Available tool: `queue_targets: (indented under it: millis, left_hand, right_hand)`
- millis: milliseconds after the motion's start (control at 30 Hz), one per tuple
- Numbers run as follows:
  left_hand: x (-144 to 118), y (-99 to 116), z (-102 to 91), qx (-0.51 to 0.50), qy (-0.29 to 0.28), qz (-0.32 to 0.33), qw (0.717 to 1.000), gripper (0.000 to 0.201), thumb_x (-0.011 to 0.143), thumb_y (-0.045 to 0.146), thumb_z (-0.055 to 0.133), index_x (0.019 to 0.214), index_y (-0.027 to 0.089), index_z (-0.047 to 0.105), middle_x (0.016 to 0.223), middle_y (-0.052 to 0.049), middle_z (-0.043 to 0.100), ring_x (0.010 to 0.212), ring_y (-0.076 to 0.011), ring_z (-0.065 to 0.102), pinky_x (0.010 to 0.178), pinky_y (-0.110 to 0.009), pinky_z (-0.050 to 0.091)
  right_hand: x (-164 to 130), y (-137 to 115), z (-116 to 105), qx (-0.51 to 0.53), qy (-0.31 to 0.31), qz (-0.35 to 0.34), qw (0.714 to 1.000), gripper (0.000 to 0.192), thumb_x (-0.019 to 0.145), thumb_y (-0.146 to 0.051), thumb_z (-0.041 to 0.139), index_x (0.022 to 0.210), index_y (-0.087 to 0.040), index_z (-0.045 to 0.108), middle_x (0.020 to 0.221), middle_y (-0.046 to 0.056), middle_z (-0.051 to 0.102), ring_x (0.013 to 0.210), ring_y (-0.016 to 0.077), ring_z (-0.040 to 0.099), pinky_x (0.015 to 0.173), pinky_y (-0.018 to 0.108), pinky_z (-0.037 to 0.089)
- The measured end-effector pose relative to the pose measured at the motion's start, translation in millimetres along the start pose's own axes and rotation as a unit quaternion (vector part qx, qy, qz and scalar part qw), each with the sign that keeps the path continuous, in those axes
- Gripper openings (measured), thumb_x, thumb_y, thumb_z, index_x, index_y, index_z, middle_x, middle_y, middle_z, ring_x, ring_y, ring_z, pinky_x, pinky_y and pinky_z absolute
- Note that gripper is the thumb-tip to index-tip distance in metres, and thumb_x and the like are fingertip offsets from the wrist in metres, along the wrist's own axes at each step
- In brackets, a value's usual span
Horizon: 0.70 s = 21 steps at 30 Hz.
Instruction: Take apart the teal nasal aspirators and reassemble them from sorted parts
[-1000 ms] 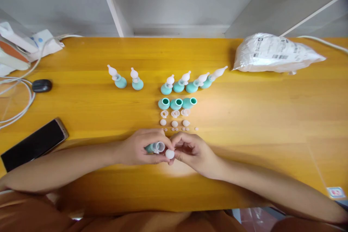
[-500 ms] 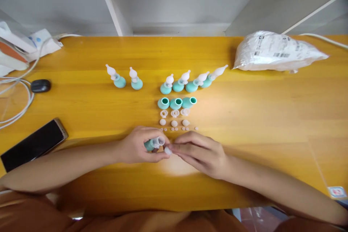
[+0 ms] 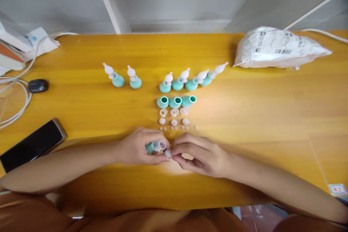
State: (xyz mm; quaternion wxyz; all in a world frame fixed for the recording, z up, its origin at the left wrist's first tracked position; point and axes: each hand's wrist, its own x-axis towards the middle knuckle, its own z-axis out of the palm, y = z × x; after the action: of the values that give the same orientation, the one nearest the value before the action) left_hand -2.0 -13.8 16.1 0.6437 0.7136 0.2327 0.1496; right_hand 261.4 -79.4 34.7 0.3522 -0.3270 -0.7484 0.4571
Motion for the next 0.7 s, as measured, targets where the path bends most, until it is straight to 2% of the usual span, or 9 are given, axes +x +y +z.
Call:
queue_targets:
  millis: [167,267,367,433,533,600,700]
  left_hand:
    - [-0.6,-1.6,0.1,-0.006,-0.021,0.003,1.0,0.018,0.098,0.037,0.083,0.1,0.021,0.077,0.088,0.0,0.081,0.069,-0.011,0.068,0.07,-0.021,0.052]
    - [-1.0,-2.9,-0.1,-0.007,-0.027,0.011,1.0,0.017,0.098,0.036,0.083,0.102,0.021,0.077,0.09,-0.001,0.082,0.071,-0.0112,0.07,0.071,-0.02,0.053]
    - [-1.8,-4.6,-0.1,-0.013,-0.036,0.017,0.999,0.016,0.099,0.035,0.082,0.106,0.021,0.078,0.094,-0.002,0.083,0.074,-0.0117,0.072,0.073,-0.02,0.054]
    - [-2.4,-6.0,0.2,-0.012,-0.05,0.013,0.999,0.017,0.1,0.036,0.081,0.107,0.021,0.078,0.097,-0.003,0.083,0.077,-0.0126,0.074,0.075,-0.021,0.056]
    - [-3.1,-8.0,1.0,-0.008,-0.064,0.015,0.998,0.018,0.101,0.038,0.079,0.108,0.021,0.078,0.098,-0.004,0.084,0.079,-0.0135,0.074,0.077,-0.022,0.057]
    - [-3.1,-8.7,1.4,-0.006,-0.063,0.019,0.998,0.018,0.102,0.037,0.079,0.108,0.021,0.078,0.098,-0.004,0.084,0.078,-0.0133,0.074,0.077,-0.022,0.057]
    - [-2.7,-8.7,1.3,-0.002,-0.056,0.027,0.998,0.016,0.102,0.035,0.078,0.109,0.021,0.078,0.099,-0.004,0.084,0.078,-0.0131,0.074,0.076,-0.021,0.056]
  right_hand:
    - [2.0,-1.5,-1.4,0.047,-0.035,0.033,0.998,0.012,0.112,-0.016,0.069,0.123,-0.016,0.072,0.107,0.012,0.073,0.097,0.0191,0.076,0.085,0.03,0.067]
    - [4.6,-6.7,-7.3,0.034,-0.033,0.016,0.999,0.012,0.114,-0.016,0.065,0.124,-0.014,0.072,0.108,0.013,0.073,0.097,0.019,0.076,0.087,0.029,0.067]
    - [7.3,-14.4,-33.8,-0.01,-0.028,0.033,0.999,0.014,0.115,-0.019,0.063,0.126,-0.019,0.071,0.109,0.012,0.074,0.096,0.0206,0.076,0.085,0.031,0.066]
    - [8.2,-16.1,-60.6,-0.063,-0.048,0.111,0.991,0.016,0.115,-0.02,0.061,0.124,-0.024,0.073,0.108,0.01,0.075,0.092,0.0221,0.076,0.081,0.034,0.064]
    - [6.7,-6.2,-93.6,-0.162,-0.099,0.185,0.964,0.018,0.116,-0.029,0.058,0.11,-0.025,0.075,0.103,0.009,0.075,0.086,0.0242,0.073,0.076,0.037,0.058]
    - [4.8,6.6,-102.1,-0.19,-0.135,0.209,0.95,0.023,0.116,-0.032,0.057,0.101,-0.024,0.073,0.097,0.008,0.073,0.081,0.0235,0.069,0.073,0.037,0.053]
    - [3.2,23.3,-100.2,-0.175,-0.174,0.23,0.941,0.026,0.115,-0.031,0.055,0.094,-0.024,0.068,0.094,0.006,0.071,0.079,0.0223,0.067,0.072,0.035,0.05]
